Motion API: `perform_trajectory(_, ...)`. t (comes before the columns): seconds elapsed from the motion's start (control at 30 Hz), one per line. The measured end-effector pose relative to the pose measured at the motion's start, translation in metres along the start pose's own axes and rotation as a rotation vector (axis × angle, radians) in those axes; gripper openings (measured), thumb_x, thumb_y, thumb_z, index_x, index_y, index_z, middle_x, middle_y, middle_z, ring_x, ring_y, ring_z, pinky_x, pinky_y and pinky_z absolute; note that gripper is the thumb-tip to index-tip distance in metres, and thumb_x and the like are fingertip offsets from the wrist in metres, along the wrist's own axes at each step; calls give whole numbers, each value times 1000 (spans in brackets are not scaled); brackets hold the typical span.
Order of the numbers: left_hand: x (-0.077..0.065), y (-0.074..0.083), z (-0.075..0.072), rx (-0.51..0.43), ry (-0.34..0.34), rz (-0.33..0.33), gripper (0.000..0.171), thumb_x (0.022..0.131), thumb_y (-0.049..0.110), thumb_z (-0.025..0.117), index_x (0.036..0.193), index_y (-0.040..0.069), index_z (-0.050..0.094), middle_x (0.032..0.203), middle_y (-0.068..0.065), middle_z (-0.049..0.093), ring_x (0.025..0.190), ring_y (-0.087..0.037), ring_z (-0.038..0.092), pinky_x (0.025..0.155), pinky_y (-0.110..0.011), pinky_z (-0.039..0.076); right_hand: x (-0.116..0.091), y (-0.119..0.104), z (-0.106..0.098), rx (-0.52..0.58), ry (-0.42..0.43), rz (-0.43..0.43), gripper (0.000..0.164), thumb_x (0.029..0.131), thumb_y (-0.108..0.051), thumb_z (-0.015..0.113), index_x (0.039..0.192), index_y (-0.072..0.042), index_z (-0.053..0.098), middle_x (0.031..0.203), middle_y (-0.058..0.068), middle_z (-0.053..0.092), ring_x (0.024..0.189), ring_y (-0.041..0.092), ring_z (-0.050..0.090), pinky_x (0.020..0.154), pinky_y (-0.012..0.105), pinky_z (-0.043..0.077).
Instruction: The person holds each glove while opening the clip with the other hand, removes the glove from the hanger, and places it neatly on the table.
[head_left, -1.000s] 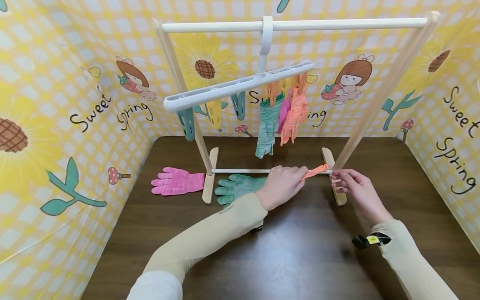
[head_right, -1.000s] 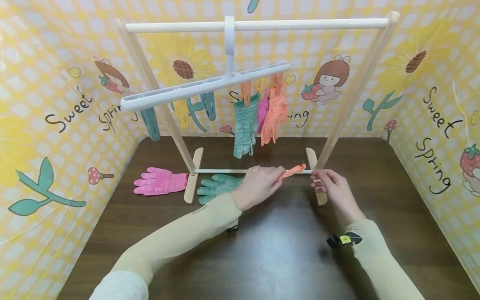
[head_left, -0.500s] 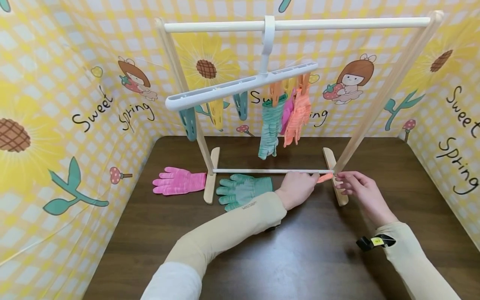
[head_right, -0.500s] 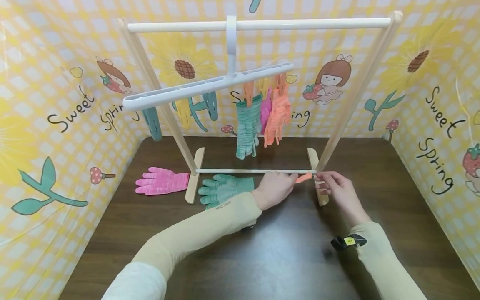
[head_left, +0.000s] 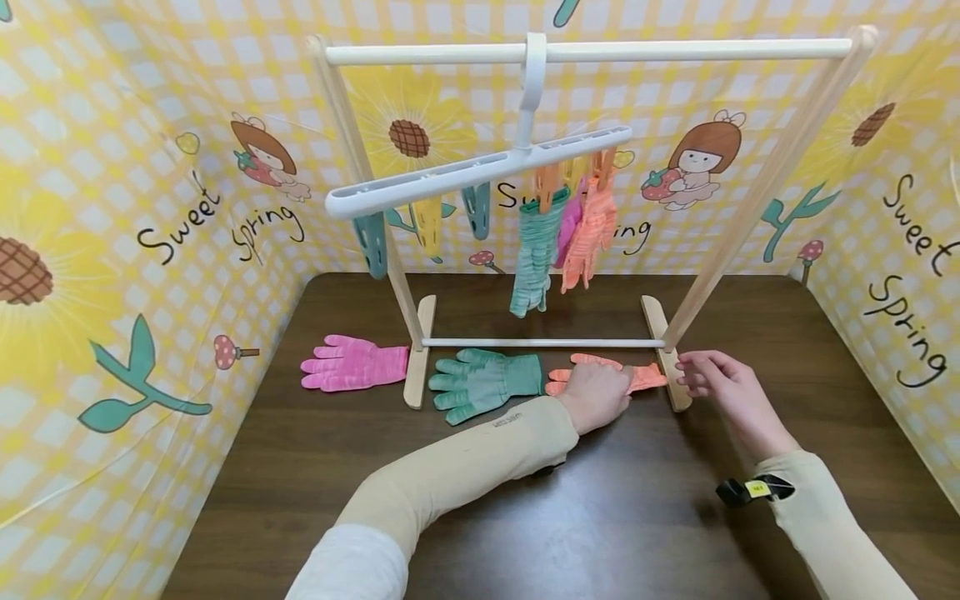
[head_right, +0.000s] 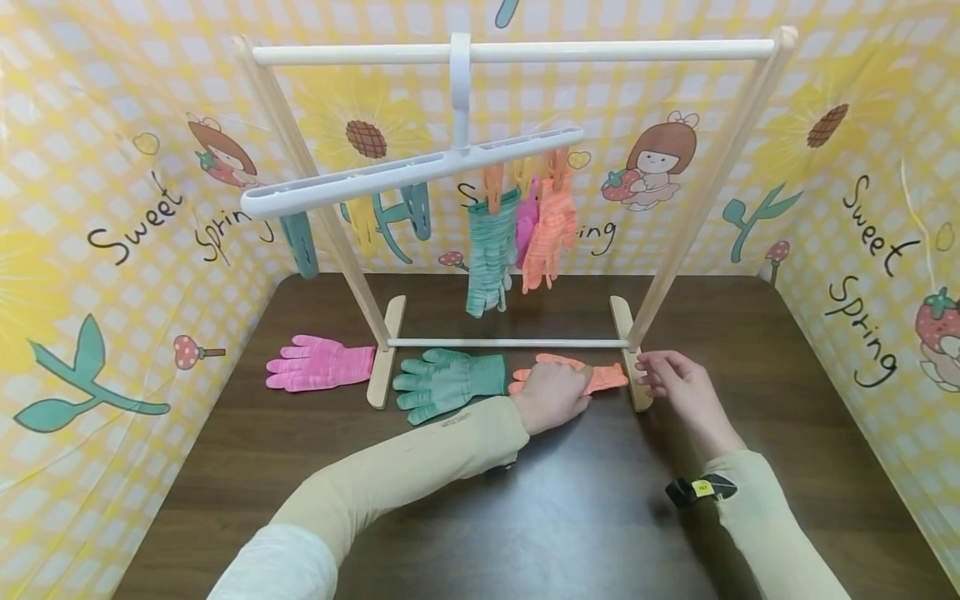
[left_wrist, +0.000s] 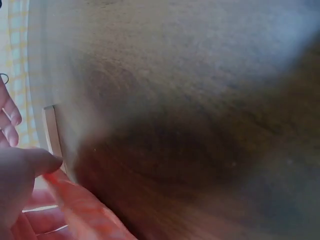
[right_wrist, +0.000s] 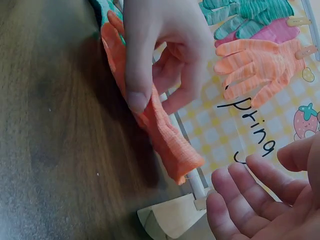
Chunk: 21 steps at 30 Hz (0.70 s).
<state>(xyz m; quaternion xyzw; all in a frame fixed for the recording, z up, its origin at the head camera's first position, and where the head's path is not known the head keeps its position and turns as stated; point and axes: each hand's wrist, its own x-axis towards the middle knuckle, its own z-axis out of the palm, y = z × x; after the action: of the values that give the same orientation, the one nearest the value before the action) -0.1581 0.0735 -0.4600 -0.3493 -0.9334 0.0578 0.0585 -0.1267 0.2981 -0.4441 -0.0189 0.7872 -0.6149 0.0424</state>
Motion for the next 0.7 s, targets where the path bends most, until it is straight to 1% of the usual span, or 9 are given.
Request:
perform_trajectory(0.07,0,-2,1,-50,-50,-1,25,101,42,66,111,20,70,90,4,73,79,-14,71,58,-30,57,0,1,0,-7,0,2,42,113,-27,47,127,10,60,104,-10,73,92,8,72,78,27,59)
perform_trajectory(0.13,-1,-2,3,-84,-65,-2,28,102,44,64,111,19,72,95,2,73,86,-16,71,62,-31,58,0,2,0,-23,2,2,44,113,-26,46,128,13,58,104,-10,72,91,7,72,77,27,60)
perform_trajectory(0.2,-3,-3,4,-98,-72,2,28,103,42,62,111,18,74,99,1,74,91,-17,70,66,-31,59,-1,3,0,-41,2,5,46,113,-27,45,130,15,56,104,-11,71,92,7,71,77,27,59)
perform_trajectory(0.27,-4,-3,4,-106,-80,-2,24,103,37,62,111,18,76,102,1,74,95,-17,69,69,-32,59,0,3,1,-61,-3,9,48,113,-27,44,132,16,54,105,-11,71,93,6,71,78,27,59)
perform_trajectory(0.37,-6,-3,3,-99,-110,4,19,104,26,62,113,18,76,106,0,74,99,-18,68,73,-31,60,0,2,1,-86,-11,20,50,114,-28,43,135,16,52,108,-9,70,95,5,70,79,27,59)
perform_trajectory(0.4,-7,-3,3,-98,-123,4,18,104,24,62,115,18,76,107,0,74,100,-18,67,75,-31,60,0,3,1,-93,-15,24,50,114,-28,42,135,16,52,109,-7,70,95,4,70,79,27,59)
perform_trajectory(0.5,-8,-4,2,-109,-151,-2,20,105,19,61,120,18,74,110,-1,73,103,-19,66,76,-32,60,0,3,1,-110,-25,28,50,114,-27,42,136,16,52,111,-4,69,95,5,70,80,27,59)
perform_trajectory(0.6,-8,-6,3,-119,-155,-7,21,106,18,59,123,18,73,112,-2,72,104,-20,66,75,-32,60,0,3,2,-114,-31,22,49,114,-26,43,135,16,52,111,-3,69,95,5,70,80,28,59)
perform_trajectory(0.7,-9,-7,5,-136,-133,-3,22,106,19,59,123,17,73,112,-3,72,105,-20,66,75,-32,60,0,3,3,-124,-34,11,48,114,-26,44,135,16,53,113,-1,69,95,5,70,80,27,59)
